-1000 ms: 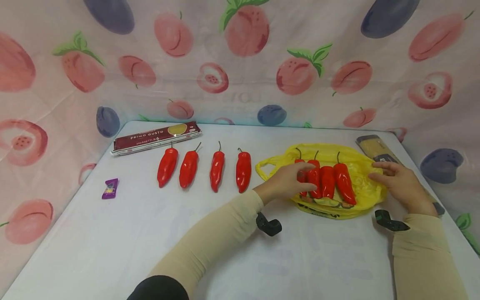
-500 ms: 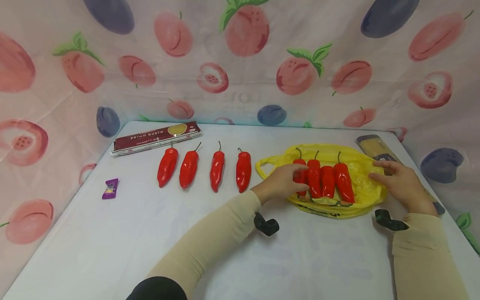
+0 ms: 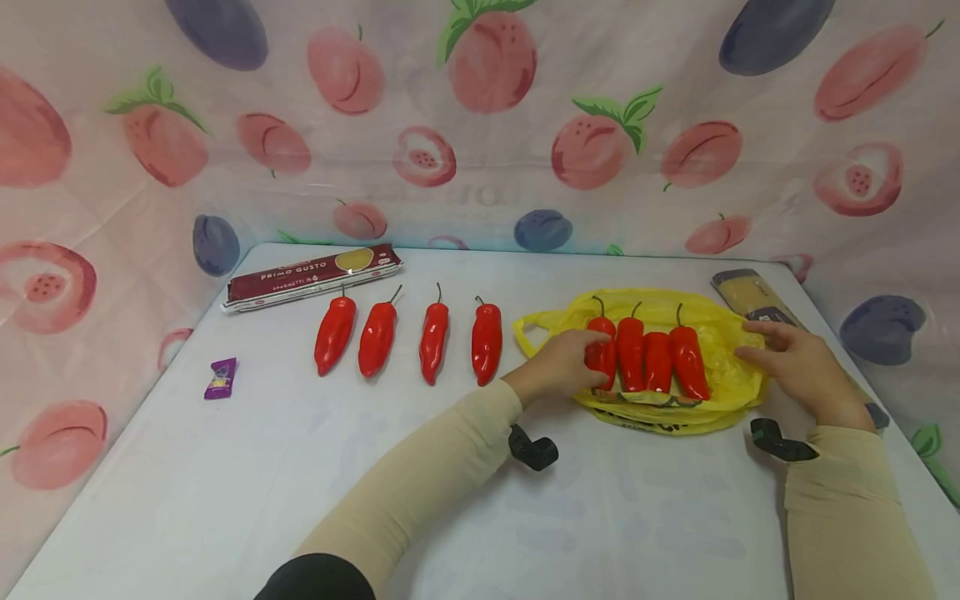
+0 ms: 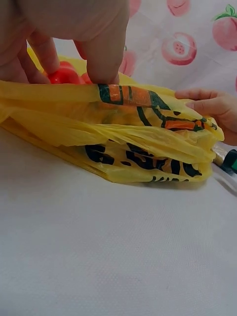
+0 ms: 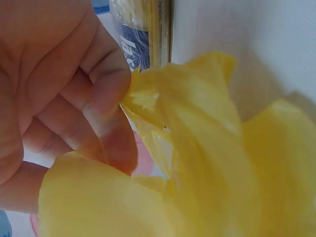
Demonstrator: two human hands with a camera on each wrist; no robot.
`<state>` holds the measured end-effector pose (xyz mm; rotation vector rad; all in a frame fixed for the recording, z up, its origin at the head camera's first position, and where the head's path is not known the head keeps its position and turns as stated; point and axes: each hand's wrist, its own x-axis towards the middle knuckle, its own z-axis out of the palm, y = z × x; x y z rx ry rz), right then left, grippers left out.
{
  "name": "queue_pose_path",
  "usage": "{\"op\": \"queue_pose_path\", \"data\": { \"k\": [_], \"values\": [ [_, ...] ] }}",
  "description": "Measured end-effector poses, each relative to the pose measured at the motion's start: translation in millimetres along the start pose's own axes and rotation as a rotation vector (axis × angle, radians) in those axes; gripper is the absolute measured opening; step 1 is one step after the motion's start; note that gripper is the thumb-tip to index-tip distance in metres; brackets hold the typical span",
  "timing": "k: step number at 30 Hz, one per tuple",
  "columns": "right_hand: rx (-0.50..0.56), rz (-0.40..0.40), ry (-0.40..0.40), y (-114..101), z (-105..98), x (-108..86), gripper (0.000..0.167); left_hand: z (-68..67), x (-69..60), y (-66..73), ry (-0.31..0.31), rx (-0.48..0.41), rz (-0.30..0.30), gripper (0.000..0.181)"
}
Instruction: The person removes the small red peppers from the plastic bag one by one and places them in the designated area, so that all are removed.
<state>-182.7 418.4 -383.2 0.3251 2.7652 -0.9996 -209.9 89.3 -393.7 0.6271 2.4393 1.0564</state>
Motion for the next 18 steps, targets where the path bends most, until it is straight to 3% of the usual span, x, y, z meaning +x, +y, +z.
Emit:
{"op": "queue_pose_path", "data": {
  "k": [5, 14, 18],
  "values": [
    [-0.005, -0.012, -0.002, -2.1, 0.1, -1.0, 0.086, 2.7, 1.4, -1.1, -0.024, 0.050, 0.002, 0.062],
    [-0.016, 0.012, -0.021, -0.1, 0.8, 0.1, 0.088, 4.7, 3.1, -5.4, -0.009, -0.051, -0.031, 0.064],
    [-0.020, 0.023, -0.028, 0.7, 1.2, 0.1, 0.089, 6.2, 5.9, -5.8, -0.002, -0.041, -0.017, 0.066]
  ]
}}
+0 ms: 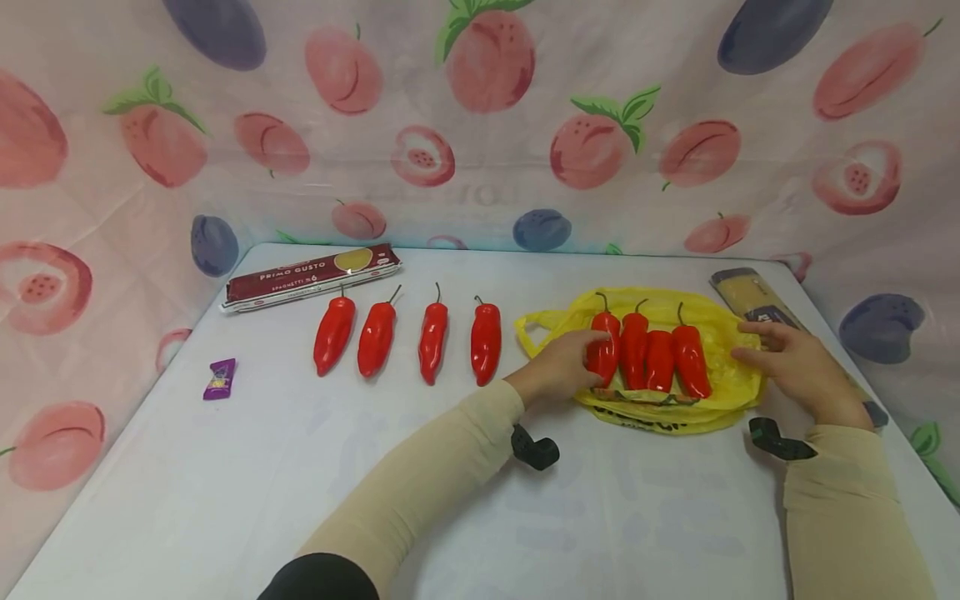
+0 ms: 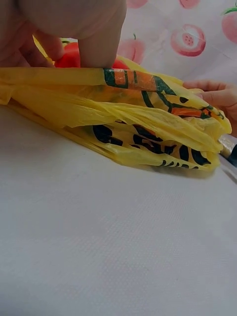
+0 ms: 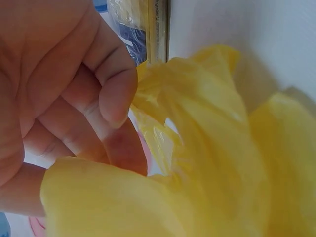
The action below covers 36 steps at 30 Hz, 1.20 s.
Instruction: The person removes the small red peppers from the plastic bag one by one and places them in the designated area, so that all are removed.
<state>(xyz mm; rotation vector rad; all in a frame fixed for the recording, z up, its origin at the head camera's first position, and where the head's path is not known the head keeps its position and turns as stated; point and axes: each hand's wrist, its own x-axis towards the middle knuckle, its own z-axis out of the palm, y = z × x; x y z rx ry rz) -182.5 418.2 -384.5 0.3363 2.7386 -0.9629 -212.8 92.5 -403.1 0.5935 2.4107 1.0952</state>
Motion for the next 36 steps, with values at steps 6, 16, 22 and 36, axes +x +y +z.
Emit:
{"op": "queue_pose_path", "data": {
  "k": [6, 16, 22, 36],
  "values": [
    [0.006, -0.005, -0.006, -1, 1, -0.3, 0.089, -0.4, 4.9, 1.0, -0.007, 0.045, 0.026, 0.071],
    [0.012, -0.010, 0.002, 1, 2, 1.2, 0.088, -3.8, 10.3, 6.0, -0.068, 0.075, 0.036, 0.079],
    [0.030, -0.009, 0.000, 3, 3, 1.8, 0.087, -1.4, 15.3, 9.1, -0.098, 0.124, 0.057, 0.078],
    [0.031, -0.007, -0.008, 2, 3, 1.2, 0.087, 3.8, 18.5, 6.5, -0.074, 0.098, 0.035, 0.070]
  ]
}}
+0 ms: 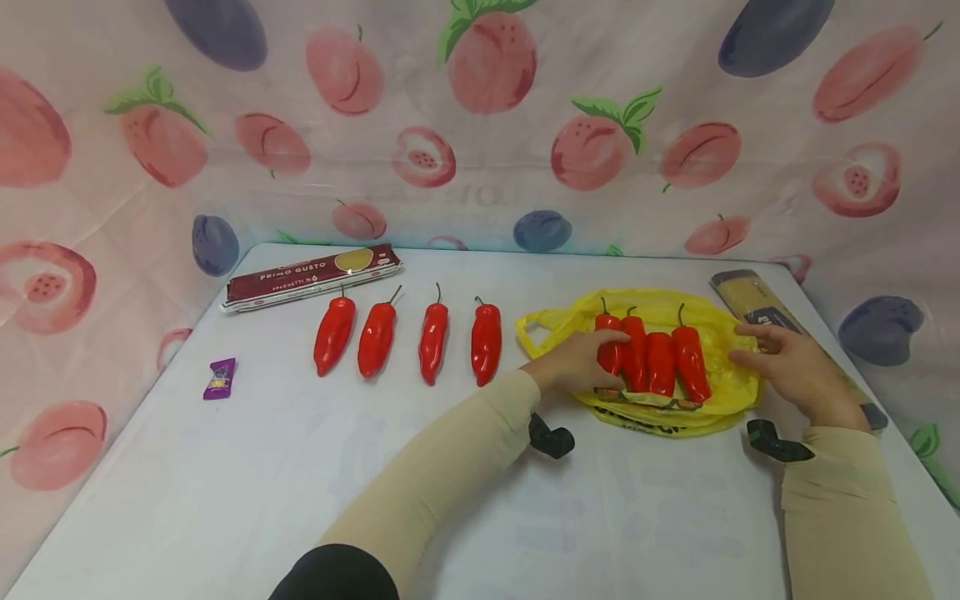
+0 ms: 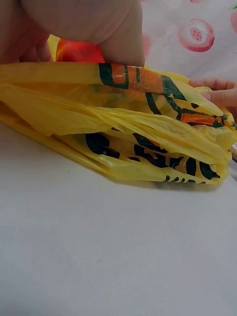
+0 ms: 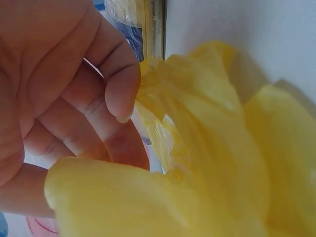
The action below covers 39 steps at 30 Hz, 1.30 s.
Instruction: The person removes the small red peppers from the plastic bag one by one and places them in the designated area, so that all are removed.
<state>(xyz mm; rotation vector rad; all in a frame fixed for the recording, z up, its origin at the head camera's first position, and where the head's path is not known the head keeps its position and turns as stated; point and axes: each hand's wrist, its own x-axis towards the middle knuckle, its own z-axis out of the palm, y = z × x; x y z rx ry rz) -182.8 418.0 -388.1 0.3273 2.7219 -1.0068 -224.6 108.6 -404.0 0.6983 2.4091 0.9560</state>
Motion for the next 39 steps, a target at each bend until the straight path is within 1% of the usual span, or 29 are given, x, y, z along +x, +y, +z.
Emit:
{"op": "queue_pose_path", "data": {
  "k": [6, 11, 13, 15, 19, 21, 24, 29, 34, 39],
  "values": [
    [0.004, -0.007, -0.004, 0, 0, -0.3, 0.087, -0.6, -2.4, -0.8, 0.016, -0.113, 0.008, 0.069],
    [-0.004, -0.011, -0.003, -1, -1, -0.5, 0.087, -5.2, -7.8, 5.0, 0.028, -0.226, 0.003, 0.070],
    [-0.005, -0.009, -0.005, -1, -1, -0.9, 0.087, -8.1, -10.4, 8.1, 0.039, -0.260, 0.013, 0.070],
    [-0.006, -0.010, -0.006, -1, -1, -1.3, 0.088, -10.8, -12.5, 10.9, 0.055, -0.298, 0.034, 0.070],
    [-0.016, -0.019, -0.005, -2, -1, -2.0, 0.088, -16.2, -15.6, 14.0, 0.095, -0.361, 0.097, 0.071],
    [-0.017, -0.022, -0.004, -2, -1, -2.0, 0.088, -19.1, -17.4, 15.1, 0.102, -0.389, 0.117, 0.071],
    [-0.014, -0.022, -0.004, -2, -1, -1.7, 0.089, -23.8, -21.3, 16.6, 0.103, -0.395, 0.132, 0.071],
    [-0.007, -0.019, 0.000, -3, -1, -1.0, 0.089, -31.0, -31.1, 16.1, 0.105, -0.361, 0.143, 0.072],
    [-0.006, -0.010, 0.006, -2, 0, -0.4, 0.089, -39.0, -42.6, 10.5, 0.106, -0.341, 0.152, 0.071],
    [0.000, -0.001, 0.004, -1, 0, 0.0, 0.089, -52.3, -58.1, 3.1, 0.107, -0.302, 0.141, 0.072]
  ]
}}
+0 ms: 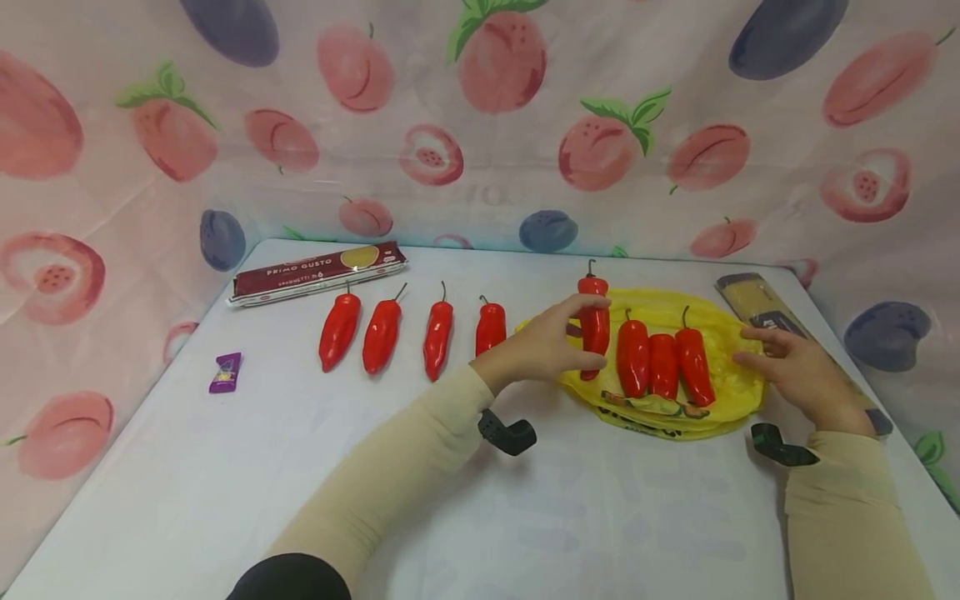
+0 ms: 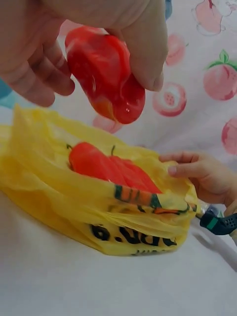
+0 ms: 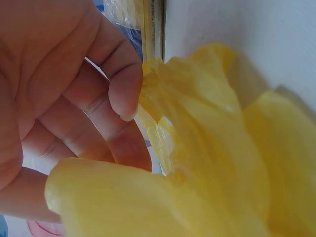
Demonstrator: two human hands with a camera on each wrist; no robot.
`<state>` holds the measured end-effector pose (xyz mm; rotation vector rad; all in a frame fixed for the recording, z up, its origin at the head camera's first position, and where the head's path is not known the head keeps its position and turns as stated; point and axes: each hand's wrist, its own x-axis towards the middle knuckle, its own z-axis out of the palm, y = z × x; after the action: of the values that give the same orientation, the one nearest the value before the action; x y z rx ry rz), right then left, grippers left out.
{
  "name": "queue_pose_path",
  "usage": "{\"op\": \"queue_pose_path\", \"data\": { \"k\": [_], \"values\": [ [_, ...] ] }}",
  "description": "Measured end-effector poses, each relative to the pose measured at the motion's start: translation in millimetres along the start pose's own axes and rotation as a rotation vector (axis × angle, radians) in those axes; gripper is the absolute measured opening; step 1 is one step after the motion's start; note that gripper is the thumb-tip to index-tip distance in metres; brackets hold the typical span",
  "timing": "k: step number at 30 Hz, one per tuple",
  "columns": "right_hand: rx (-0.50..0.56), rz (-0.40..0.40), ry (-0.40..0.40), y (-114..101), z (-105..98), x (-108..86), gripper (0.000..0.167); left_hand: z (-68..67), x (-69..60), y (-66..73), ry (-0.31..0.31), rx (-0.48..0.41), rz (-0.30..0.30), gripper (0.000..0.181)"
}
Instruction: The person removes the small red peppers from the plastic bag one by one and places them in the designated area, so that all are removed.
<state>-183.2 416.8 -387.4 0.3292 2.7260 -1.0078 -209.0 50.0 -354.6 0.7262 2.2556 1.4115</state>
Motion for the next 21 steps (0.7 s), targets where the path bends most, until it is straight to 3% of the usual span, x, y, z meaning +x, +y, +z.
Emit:
{"op": "queue_pose_path", "data": {
  "k": [5, 11, 16, 21],
  "values": [
    [-0.001, 0.005, -0.001, 0, 0, 0.5, 0.090, -19.4, -21.6, -3.5, -0.009, 0.018, -0.034, 0.072],
    [-0.018, 0.007, 0.006, -1, -1, 0.9, 0.090, -40.5, -49.2, -18.7, -0.001, 0.052, -0.088, 0.071],
    [-0.012, 0.007, 0.006, -2, -1, 1.3, 0.089, -53.4, -69.2, -33.2, 0.037, 0.075, -0.156, 0.070],
    [-0.013, 0.005, 0.006, -2, 0, 0.8, 0.090, -62.2, -86.4, -43.1, 0.059, 0.073, -0.185, 0.070]
  ]
}}
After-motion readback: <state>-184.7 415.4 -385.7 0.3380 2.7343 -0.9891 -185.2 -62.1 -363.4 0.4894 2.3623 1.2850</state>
